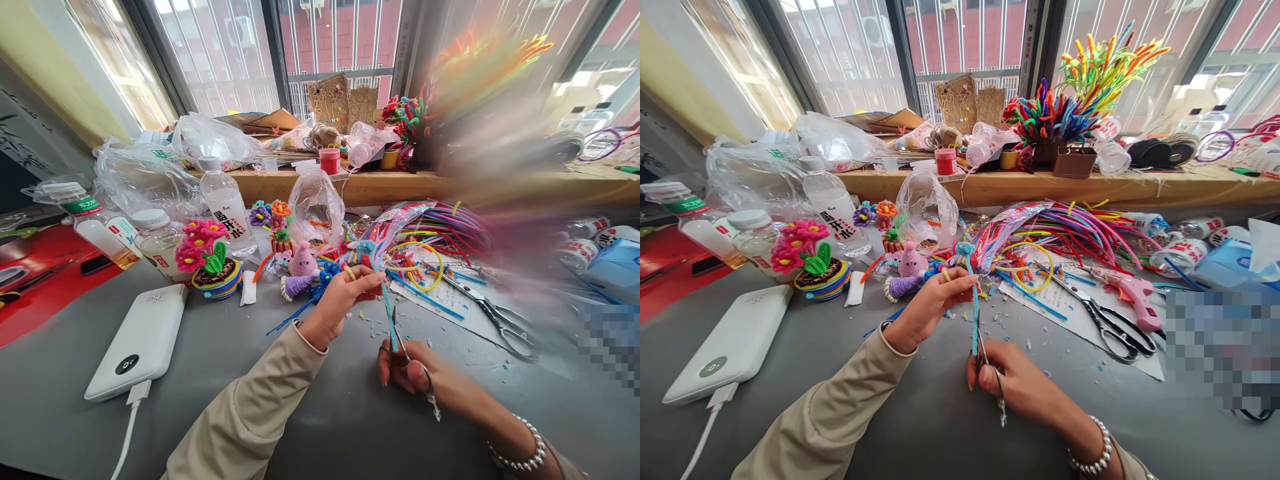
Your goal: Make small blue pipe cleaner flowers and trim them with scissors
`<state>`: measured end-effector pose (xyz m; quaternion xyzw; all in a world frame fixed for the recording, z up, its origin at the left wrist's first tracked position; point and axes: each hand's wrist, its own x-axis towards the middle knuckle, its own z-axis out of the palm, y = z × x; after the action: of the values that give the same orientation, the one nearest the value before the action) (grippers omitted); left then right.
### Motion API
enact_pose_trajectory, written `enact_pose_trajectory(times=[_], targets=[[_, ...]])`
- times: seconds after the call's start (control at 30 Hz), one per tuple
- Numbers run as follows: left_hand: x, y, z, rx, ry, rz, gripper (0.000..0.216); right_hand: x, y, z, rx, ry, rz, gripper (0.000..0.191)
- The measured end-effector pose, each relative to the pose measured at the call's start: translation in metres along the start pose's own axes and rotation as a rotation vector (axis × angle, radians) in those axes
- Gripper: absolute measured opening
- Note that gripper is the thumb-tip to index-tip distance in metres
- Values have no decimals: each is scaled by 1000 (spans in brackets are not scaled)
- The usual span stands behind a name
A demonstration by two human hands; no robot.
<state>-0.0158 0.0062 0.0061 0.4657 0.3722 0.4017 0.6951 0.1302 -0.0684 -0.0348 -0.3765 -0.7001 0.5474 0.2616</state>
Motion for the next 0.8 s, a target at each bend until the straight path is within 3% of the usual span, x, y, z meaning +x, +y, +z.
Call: enact_pose_trajectory(times=[0.17,0.8], targets=[[0,-1,1,68,-49,-17,25,1,-1,-1,-28,-11,-13,72],[1,-2,1,58,-17,12,24,2,10,5,84,56,31,67]])
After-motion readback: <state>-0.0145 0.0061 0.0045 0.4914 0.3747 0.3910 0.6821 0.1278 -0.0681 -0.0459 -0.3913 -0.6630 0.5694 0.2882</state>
